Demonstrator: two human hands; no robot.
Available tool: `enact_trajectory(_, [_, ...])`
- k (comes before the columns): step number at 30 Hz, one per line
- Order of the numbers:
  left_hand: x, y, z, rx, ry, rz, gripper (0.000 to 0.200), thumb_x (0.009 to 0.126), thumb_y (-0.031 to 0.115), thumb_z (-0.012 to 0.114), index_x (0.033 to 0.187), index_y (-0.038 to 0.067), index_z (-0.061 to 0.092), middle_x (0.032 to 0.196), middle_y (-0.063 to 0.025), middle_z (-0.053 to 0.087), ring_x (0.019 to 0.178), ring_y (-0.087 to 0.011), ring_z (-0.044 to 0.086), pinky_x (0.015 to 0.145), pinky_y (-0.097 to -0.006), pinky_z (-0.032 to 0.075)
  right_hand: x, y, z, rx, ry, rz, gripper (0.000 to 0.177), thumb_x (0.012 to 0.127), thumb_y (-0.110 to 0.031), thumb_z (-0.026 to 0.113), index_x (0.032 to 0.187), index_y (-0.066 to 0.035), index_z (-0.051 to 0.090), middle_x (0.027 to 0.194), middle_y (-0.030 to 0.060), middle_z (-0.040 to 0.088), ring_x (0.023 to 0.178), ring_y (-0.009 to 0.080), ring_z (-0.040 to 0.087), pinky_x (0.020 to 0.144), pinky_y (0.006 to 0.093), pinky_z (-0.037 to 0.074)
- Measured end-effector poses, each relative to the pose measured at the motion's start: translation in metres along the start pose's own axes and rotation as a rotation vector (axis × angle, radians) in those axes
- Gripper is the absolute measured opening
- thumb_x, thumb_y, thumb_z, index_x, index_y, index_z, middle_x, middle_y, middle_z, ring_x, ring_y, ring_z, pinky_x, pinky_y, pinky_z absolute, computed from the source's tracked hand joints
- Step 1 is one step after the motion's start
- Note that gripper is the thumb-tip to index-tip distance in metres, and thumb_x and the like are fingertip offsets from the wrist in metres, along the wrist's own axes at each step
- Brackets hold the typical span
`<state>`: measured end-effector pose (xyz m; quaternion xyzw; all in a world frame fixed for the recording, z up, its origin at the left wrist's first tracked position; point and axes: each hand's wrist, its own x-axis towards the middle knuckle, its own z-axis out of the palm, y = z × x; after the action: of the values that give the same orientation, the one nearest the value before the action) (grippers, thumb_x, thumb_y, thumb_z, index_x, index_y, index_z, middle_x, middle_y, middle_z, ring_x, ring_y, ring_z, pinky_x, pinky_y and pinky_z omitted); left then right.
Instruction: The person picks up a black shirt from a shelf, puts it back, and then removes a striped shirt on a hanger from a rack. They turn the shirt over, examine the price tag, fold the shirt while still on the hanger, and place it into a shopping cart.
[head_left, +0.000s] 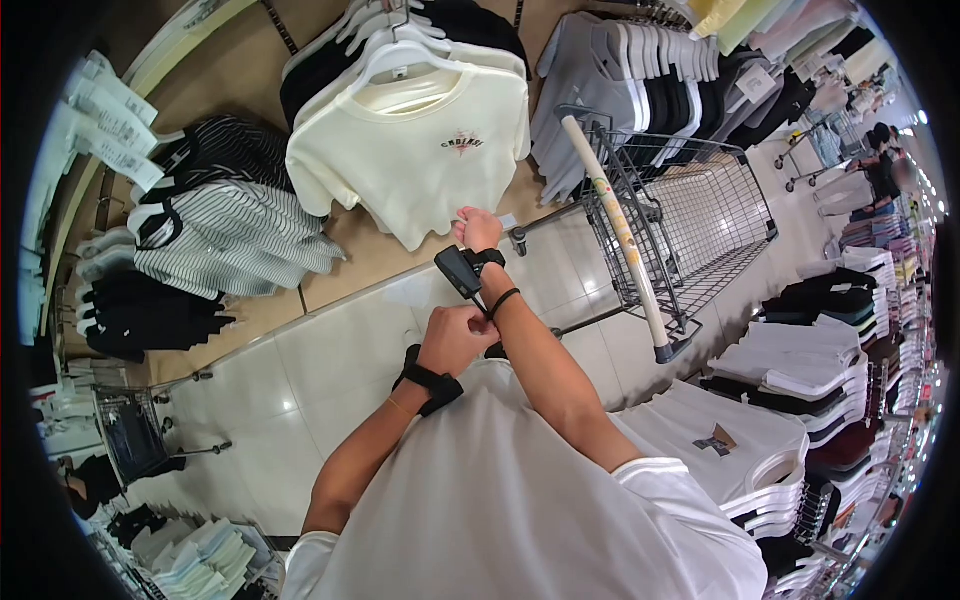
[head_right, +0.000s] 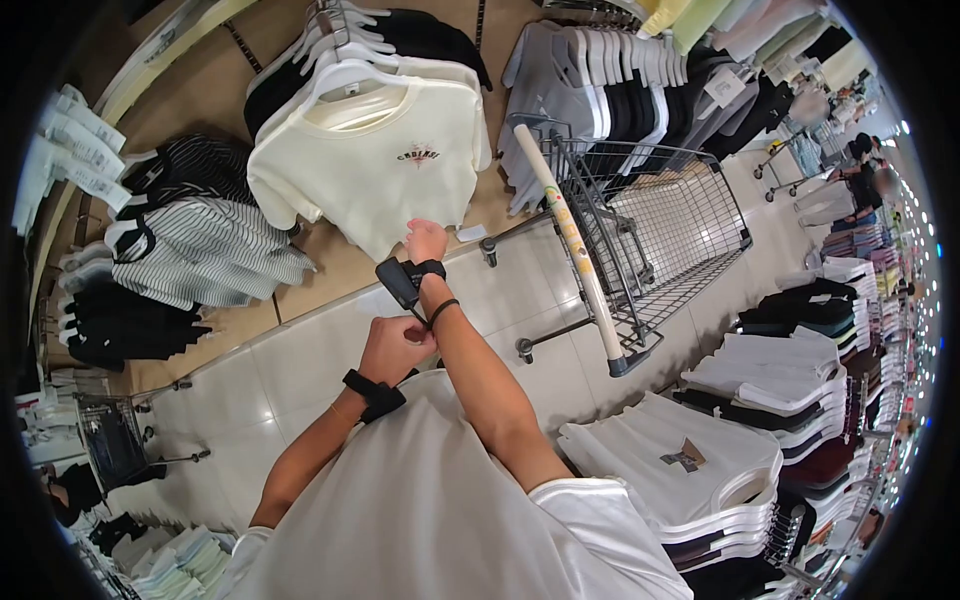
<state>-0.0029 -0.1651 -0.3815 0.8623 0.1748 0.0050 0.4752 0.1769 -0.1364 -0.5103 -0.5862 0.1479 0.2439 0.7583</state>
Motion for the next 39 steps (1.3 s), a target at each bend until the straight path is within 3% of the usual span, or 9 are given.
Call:
enact_trajectory(14, [0.003,-0.014,-0.004,-0.097,0.008,0.118,0.015,0.082,0.008,0.068,0.086,-0.006,0.070,0.082,-0.0181,0.071,0.072,-0.0274,0.071,0.070,-0.0308,0.056,0.013,0.021,-0.037,0.048,0.089,0.041,0.019,0.086,-0.014,0.060,0.080,0.002,0.067,0.067,0.0066,0.064,0.051,0.0159,0.056,0.043,0.0294,0.042])
enact_trajectory(17, [0.006,-0.023,0.002,0.028,-0.004,0.132,0.015,0.079,0.011,0.067,0.083,-0.002,0.071,0.077,-0.0173,0.070,0.068,-0.0268,0.071,0.066,-0.0319,0.055,0.062,0.095,-0.070,-0.970,0.021,-0.394,0.020,0.084,-0.014,0.056,0.077,-0.006,0.073,0.061,0.0138,0.065,0.058,0.0248,0.067,0.053,0.0389,0.048])
enact_trajectory(20, [0.008,-0.033,0.015,0.094,-0.075,0.142,0.014,0.077,0.013,0.066,0.080,0.000,0.071,0.073,-0.0164,0.069,0.065,-0.0264,0.070,0.063,-0.0323,0.054,0.074,0.146,-0.085,-0.639,0.160,-0.101,0.028,0.083,-0.021,0.054,0.078,0.000,0.072,0.060,0.0137,0.064,0.055,0.0241,0.063,0.053,0.0368,0.047])
enact_trajectory(24, [0.004,-0.015,0.015,0.065,-0.123,0.171,0.016,0.081,0.014,0.065,0.079,-0.001,0.071,0.072,-0.0139,0.070,0.064,-0.0259,0.070,0.064,-0.0320,0.054,0.054,0.115,-0.081,-0.588,0.178,-0.099,0.025,0.085,-0.021,0.058,0.085,0.000,0.070,0.072,0.0153,0.070,0.066,0.0289,0.067,0.068,0.0390,0.053])
enact_trajectory(27, [0.006,-0.015,0.016,0.090,-0.162,0.158,0.017,0.082,0.015,0.066,0.081,-0.001,0.072,0.073,-0.0136,0.071,0.065,-0.0251,0.070,0.064,-0.0309,0.054,0.034,0.079,-0.073,-0.740,0.218,-0.319,0.024,0.084,-0.022,0.061,0.089,0.000,0.069,0.077,0.0169,0.070,0.076,0.0303,0.068,0.075,0.0388,0.053])
enact_trajectory(31, [0.011,-0.026,0.007,-0.031,-0.307,0.121,0.020,0.088,0.015,0.063,0.088,-0.003,0.073,0.081,-0.0129,0.073,0.074,-0.0179,0.071,0.069,-0.0300,0.054,0.005,0.021,-0.073,-0.634,0.050,-0.329,0.023,0.082,-0.020,0.067,0.095,-0.001,0.067,0.091,0.0184,0.070,0.088,0.0330,0.066,0.081,0.0404,0.051])
enact_trajectory(33, [0.016,-0.036,-0.015,-0.108,-0.417,0.048,0.027,0.094,0.018,0.060,0.094,-0.007,0.071,0.086,-0.0114,0.074,0.081,-0.0149,0.071,0.072,-0.0290,0.055,-0.031,-0.033,-0.078,-0.795,0.076,-0.660,0.024,0.081,-0.017,0.067,0.099,-0.001,0.063,0.096,0.0180,0.068,0.093,0.0351,0.064,0.084,0.0432,0.048])
enact_trajectory(36, [0.015,-0.103,-0.034,-0.356,-0.278,-0.145,0.030,0.096,0.017,0.057,0.092,-0.011,0.068,0.084,-0.0143,0.073,0.080,-0.0179,0.072,0.071,-0.0286,0.055,-0.064,-0.112,-0.108,-0.981,0.234,-1.186,0.036,0.076,-0.013,0.071,0.107,-0.003,0.058,0.106,0.0158,0.062,0.102,0.0326,0.057,0.088,0.0451,0.044])
enact_trajectory(39, [0.000,-0.205,-0.035,-0.395,-0.078,-0.383,0.032,0.096,0.019,0.054,0.082,-0.007,0.066,0.078,-0.0173,0.071,0.073,-0.0223,0.072,0.067,-0.0309,0.057,-0.068,-0.161,-0.153,-1.241,0.540,-1.067,0.040,0.076,-0.022,0.074,0.107,-0.003,0.058,0.109,0.0157,0.061,0.104,0.0318,0.055,0.090,0.0452,0.044])
